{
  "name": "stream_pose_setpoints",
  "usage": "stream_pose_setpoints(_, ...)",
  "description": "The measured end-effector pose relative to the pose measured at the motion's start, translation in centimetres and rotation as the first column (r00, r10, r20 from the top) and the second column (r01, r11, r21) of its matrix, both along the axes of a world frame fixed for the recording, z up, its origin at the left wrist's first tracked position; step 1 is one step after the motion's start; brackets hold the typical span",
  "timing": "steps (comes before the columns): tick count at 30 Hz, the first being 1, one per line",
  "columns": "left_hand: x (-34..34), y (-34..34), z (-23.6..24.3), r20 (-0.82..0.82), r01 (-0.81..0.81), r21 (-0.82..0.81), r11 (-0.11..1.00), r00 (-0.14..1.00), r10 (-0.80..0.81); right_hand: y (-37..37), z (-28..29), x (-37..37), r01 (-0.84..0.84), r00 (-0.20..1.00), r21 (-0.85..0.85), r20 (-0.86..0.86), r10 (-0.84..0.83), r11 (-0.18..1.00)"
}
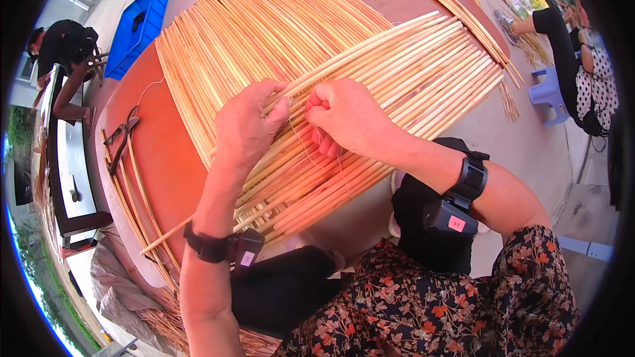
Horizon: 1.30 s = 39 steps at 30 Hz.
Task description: The person weaves together lengths of straw by hand and using a needle and thread, aligning them on a table and stitching them into a mat.
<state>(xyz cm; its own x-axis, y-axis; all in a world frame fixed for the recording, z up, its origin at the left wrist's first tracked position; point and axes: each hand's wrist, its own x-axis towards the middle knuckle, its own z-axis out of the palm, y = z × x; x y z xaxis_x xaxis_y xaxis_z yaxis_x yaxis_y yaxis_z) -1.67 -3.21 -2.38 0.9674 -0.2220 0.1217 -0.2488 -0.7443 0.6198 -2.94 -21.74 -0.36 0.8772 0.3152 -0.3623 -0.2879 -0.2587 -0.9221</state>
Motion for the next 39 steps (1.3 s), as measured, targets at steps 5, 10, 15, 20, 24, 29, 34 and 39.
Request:
stream_pose_setpoints(5, 0.01, -0.18, 0.36, -0.045, -0.015, 0.001, 1.000, 0.999, 0.015, -0.05, -0.27, 0.09, -0.022, 1.000, -0.009, 0.008, 0.022, 1.000)
stream_pose_setpoints(10, -0.07, -0.28, 0.55, -0.093, -0.031, -0.012, 0.999, 0.995, 0.030, -0.04, -0.13, 0.01, -0.011, 1.000, -0.010, 0.002, 0.011, 1.000)
stream_pose_setpoints(15, -0.06, -0.30, 0.65, -0.108, -0.031, -0.018, 0.999, 0.994, 0.029, -0.06, -0.35, 0.02, -0.013, 1.000, 0.001, 0.006, 0.013, 1.000)
stream_pose_setpoints(20, -0.12, -0.42, 0.89, -0.113, -0.038, -0.007, 0.999, 0.993, 0.037, -0.04, -0.10, -0.02, -0.013, 1.000, 0.006, -0.003, 0.013, 1.000)
stream_pose_setpoints(24, -0.10, -0.42, 0.88, -0.121, -0.037, -0.022, 0.999, 0.992, 0.034, -0.03, -0.25, -0.06, -0.004, 1.000, 0.006, -0.007, 0.004, 1.000)
stream_pose_setpoints(29, -0.06, -0.37, 0.76, -0.099, -0.027, -0.023, 0.999, 0.995, 0.024, 0.01, -0.14, -0.06, -0.003, 1.000, -0.006, -0.005, 0.003, 1.000)
stream_pose_setpoints(34, -0.12, -0.29, 0.94, -0.132, -0.031, -0.037, 0.999, 0.991, 0.026, 0.08, -0.04, -0.09, -0.007, 1.000, -0.011, -0.011, 0.007, 1.000)
stream_pose_setpoints(39, -0.04, -0.44, 0.86, -0.145, -0.032, -0.045, 0.998, 0.989, 0.025, -0.05, -0.02, -0.15, -0.003, 1.000, -0.009, -0.001, 0.003, 1.000)
